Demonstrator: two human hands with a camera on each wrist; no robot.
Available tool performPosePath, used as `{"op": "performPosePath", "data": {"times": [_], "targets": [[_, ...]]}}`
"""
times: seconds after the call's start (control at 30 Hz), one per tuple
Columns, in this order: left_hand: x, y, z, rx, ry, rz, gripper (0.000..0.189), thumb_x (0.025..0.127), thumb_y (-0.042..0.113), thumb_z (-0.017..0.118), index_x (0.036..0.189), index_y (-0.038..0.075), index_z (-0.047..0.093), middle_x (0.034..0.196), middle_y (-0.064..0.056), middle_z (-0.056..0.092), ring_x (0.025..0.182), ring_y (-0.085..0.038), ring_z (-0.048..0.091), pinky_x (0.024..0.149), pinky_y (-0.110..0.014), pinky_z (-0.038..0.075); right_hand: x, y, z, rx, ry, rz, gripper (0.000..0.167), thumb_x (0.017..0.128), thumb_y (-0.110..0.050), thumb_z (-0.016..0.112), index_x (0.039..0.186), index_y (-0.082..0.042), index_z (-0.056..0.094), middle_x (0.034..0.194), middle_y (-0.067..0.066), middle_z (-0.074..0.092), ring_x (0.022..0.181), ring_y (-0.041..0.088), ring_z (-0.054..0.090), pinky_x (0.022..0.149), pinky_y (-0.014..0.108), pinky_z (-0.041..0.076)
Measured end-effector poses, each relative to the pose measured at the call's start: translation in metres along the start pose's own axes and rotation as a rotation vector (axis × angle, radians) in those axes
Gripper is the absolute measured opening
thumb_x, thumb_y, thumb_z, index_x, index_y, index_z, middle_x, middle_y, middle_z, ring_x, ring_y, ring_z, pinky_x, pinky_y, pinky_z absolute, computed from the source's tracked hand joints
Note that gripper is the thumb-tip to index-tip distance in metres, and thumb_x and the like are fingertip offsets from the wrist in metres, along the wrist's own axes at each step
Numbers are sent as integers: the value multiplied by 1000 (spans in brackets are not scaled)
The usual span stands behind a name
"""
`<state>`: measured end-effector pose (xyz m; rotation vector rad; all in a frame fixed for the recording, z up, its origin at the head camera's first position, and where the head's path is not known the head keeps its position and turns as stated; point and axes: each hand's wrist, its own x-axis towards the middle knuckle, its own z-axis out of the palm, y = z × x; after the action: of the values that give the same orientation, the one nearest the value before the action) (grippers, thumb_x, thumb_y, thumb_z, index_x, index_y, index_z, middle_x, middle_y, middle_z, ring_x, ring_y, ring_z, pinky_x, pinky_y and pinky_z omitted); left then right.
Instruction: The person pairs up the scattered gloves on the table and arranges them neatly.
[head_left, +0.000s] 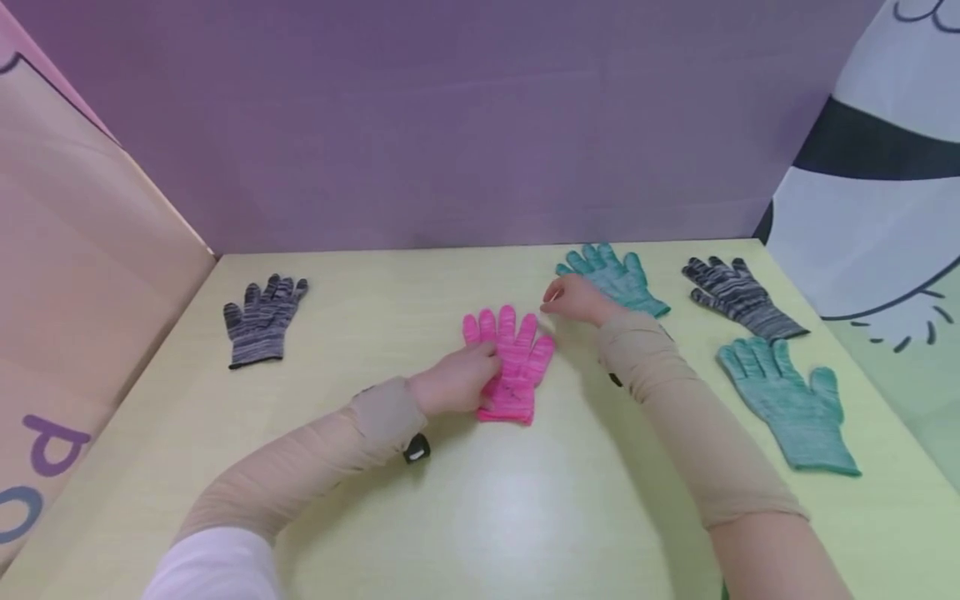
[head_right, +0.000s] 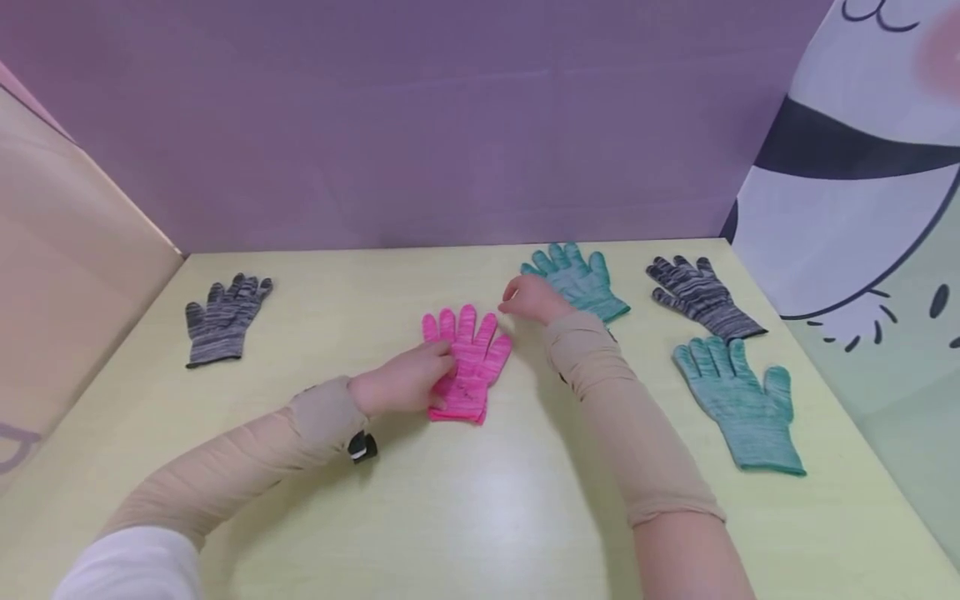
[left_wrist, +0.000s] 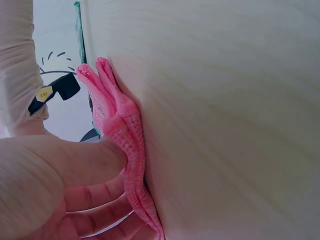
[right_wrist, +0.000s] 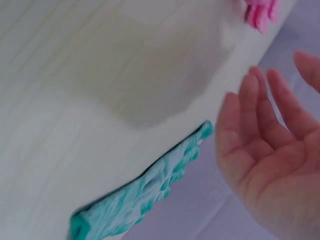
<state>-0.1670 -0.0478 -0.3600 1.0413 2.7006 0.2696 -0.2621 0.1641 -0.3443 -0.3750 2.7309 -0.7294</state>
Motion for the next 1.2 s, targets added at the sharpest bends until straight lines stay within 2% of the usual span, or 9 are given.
{"op": "performPosePath", "data": {"times": [0.17, 0.33, 0.57, 0.87, 1.03, 1.2], "targets": [[0, 0, 1, -2, -2, -7, 24, 78, 11, 75, 96, 2, 62, 112, -12, 56, 103, -23, 56, 92, -30, 50, -16, 4, -7, -50, -120, 70, 34, 93, -26, 57, 115, 0, 61, 112, 17, 63, 101, 29, 58, 89, 41, 48], [-1, 0, 1, -3, -1, -17, 23, 78, 9, 75, 95, 3, 62, 121, -14, 55, 112, -26, 55, 97, -32, 48, -25, 4, -2, -70, -180, 56, 35, 91, -29, 58, 113, -2, 63, 115, 16, 63, 104, 28, 57, 92, 43, 46], [-1, -1, 1, 4, -2, -11, 25, 78, 12, 76, 96, 3, 62, 116, -12, 56, 107, -24, 56, 94, -31, 49, -24, 4, 10, -54, -186, 12, 32, 89, -24, 59, 111, -2, 64, 115, 16, 63, 107, 30, 56, 95, 44, 45], [0, -1, 2, 18, 1, -1, 24, 78, 13, 76, 94, 4, 61, 106, -8, 55, 95, -19, 56, 86, -28, 51, -21, 2, 17, -65, -198, 15, 23, 87, -17, 62, 105, -4, 63, 115, 17, 62, 105, 31, 56, 92, 44, 47], [-1, -1, 3, 9, 1, -8, 22, 78, 10, 75, 93, 3, 61, 108, -10, 56, 97, -20, 56, 87, -28, 51, -20, 1, 19, -76, -199, 10, 14, 87, -16, 63, 95, -6, 63, 103, 13, 62, 97, 27, 55, 87, 40, 47], [-2, 0, 1, -4, 7, 3, 21, 78, 10, 75, 92, 2, 61, 105, -10, 56, 95, -20, 55, 85, -28, 51, -21, 1, 18, -49, -159, 5, 9, 83, -11, 64, 88, -6, 59, 91, 8, 58, 85, 21, 51, 77, 33, 45]]}}
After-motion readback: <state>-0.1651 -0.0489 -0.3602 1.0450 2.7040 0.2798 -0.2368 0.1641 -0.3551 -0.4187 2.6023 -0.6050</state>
